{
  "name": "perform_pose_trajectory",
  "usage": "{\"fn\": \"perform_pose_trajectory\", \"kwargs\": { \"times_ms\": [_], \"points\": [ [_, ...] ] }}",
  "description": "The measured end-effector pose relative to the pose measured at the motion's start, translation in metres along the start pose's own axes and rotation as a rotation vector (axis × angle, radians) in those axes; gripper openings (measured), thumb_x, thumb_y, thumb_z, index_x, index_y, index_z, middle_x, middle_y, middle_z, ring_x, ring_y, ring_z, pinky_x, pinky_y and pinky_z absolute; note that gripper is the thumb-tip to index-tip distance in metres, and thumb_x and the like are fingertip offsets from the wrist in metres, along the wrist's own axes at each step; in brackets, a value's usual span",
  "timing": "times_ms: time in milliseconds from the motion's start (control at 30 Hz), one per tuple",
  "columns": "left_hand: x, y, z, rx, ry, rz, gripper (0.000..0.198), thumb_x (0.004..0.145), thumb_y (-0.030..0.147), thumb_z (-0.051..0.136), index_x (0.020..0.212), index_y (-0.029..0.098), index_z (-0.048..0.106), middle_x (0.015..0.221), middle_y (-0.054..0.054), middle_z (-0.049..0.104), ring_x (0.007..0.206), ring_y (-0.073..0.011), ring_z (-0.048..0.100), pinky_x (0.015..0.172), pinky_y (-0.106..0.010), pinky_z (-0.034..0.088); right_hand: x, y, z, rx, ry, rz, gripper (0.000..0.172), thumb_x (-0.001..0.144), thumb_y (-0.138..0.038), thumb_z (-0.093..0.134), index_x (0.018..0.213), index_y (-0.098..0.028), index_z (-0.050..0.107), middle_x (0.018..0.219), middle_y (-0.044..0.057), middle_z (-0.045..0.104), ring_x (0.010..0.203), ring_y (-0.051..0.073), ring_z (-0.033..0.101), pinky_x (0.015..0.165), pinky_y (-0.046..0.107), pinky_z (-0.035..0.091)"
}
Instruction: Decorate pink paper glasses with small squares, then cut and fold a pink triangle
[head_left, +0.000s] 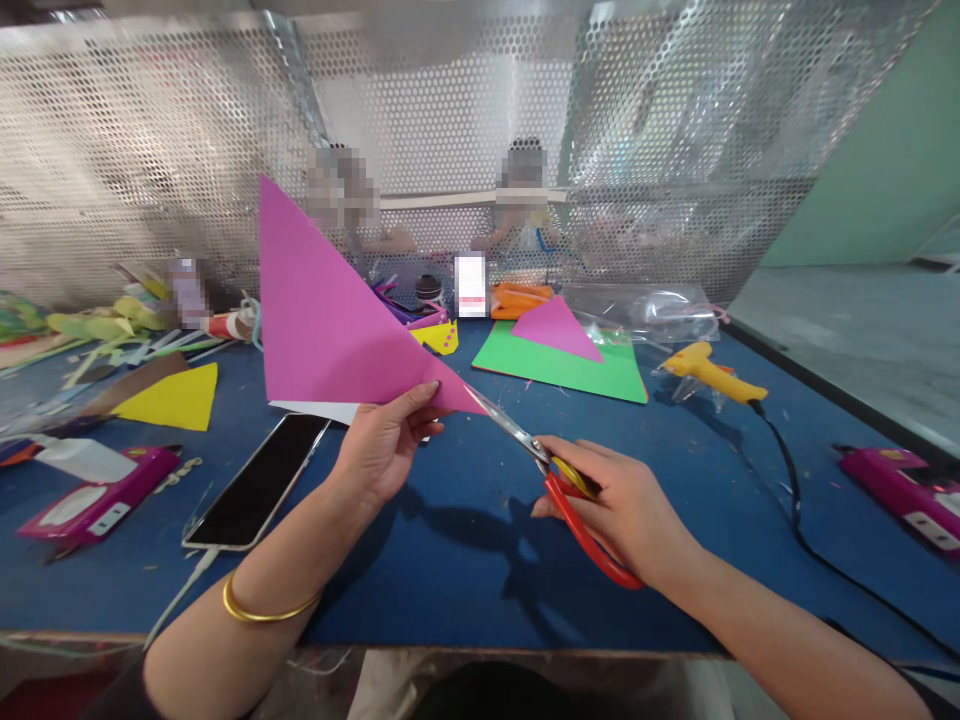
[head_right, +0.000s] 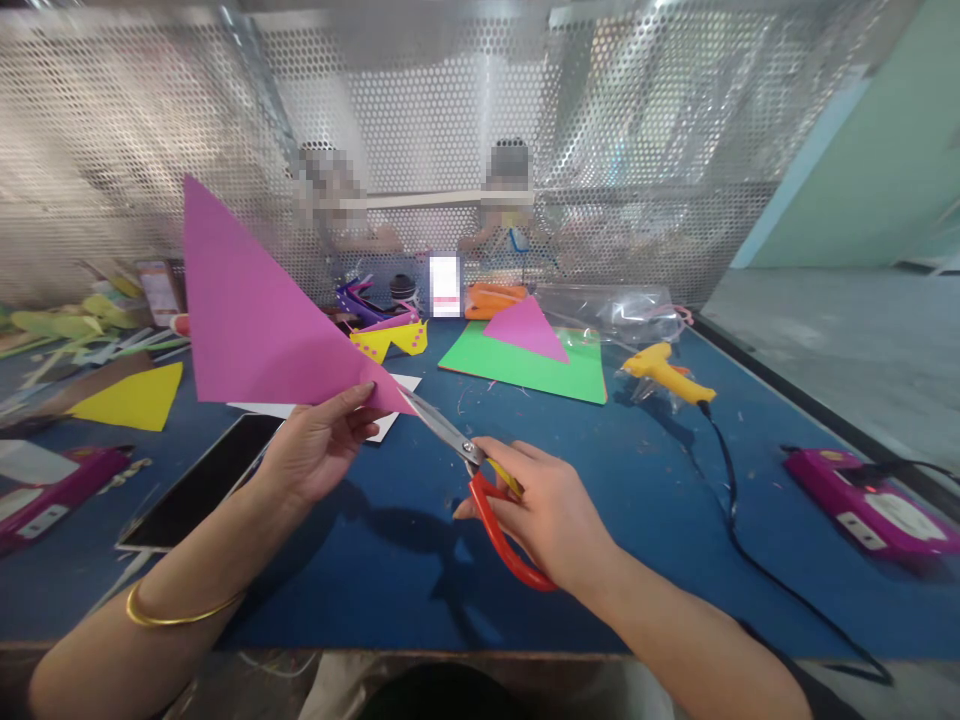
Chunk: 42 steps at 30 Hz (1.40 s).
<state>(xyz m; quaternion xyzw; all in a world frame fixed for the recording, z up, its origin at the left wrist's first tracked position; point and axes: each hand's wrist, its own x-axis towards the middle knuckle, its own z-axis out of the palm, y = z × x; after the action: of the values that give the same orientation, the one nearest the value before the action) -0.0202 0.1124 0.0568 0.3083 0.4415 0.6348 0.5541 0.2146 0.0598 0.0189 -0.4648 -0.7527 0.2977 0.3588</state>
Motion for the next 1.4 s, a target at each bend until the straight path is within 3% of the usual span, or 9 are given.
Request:
{"fn": "perform_pose_trajectory", "kwargs": {
  "times_ms": [400, 900, 1400],
  "points": [
    [0.002, -0.001, -0.002, -0.005, -0.008, 0.003, 0.029, 0.059, 0.017, 0.085, 0.084, 0.014, 0.070, 0.068, -0.002, 0.071, 0.060, -0.0163, 0.069, 0.046, -0.021, 0.049, 0.001, 0.000, 0.003, -0.008, 0.031, 0.043, 0.042, 0.079, -0.035, 0.071, 0.120, -0.029, 0.063, 0.086, -0.001, 0.065, 0.076, 0.016, 0.067, 0.071, 0.028, 0.054],
    [-0.002, -0.008, 0.002, 0.014, -0.022, -0.044, 0.022, 0.057, 0.015, 0.085, 0.075, 0.014, 0.071, 0.065, -0.002, 0.072, 0.057, -0.0146, 0.068, 0.044, -0.019, 0.048, 0.001, -0.005, 0.002, -0.099, -0.014, 0.055, 0.049, 0.078, -0.046, 0.070, 0.121, -0.027, 0.060, 0.090, 0.002, 0.064, 0.076, 0.017, 0.062, 0.072, 0.033, 0.051],
    [-0.002, -0.008, 0.004, 0.008, -0.017, -0.080, 0.018, 0.058, 0.013, 0.082, 0.073, 0.014, 0.071, 0.063, -0.001, 0.071, 0.054, -0.0136, 0.067, 0.044, -0.018, 0.049, -0.001, -0.002, 0.005, -0.075, -0.014, -0.020, 0.032, 0.085, -0.038, 0.065, 0.116, -0.030, 0.062, 0.080, -0.004, 0.063, 0.071, 0.013, 0.061, 0.067, 0.025, 0.047]
  ]
}}
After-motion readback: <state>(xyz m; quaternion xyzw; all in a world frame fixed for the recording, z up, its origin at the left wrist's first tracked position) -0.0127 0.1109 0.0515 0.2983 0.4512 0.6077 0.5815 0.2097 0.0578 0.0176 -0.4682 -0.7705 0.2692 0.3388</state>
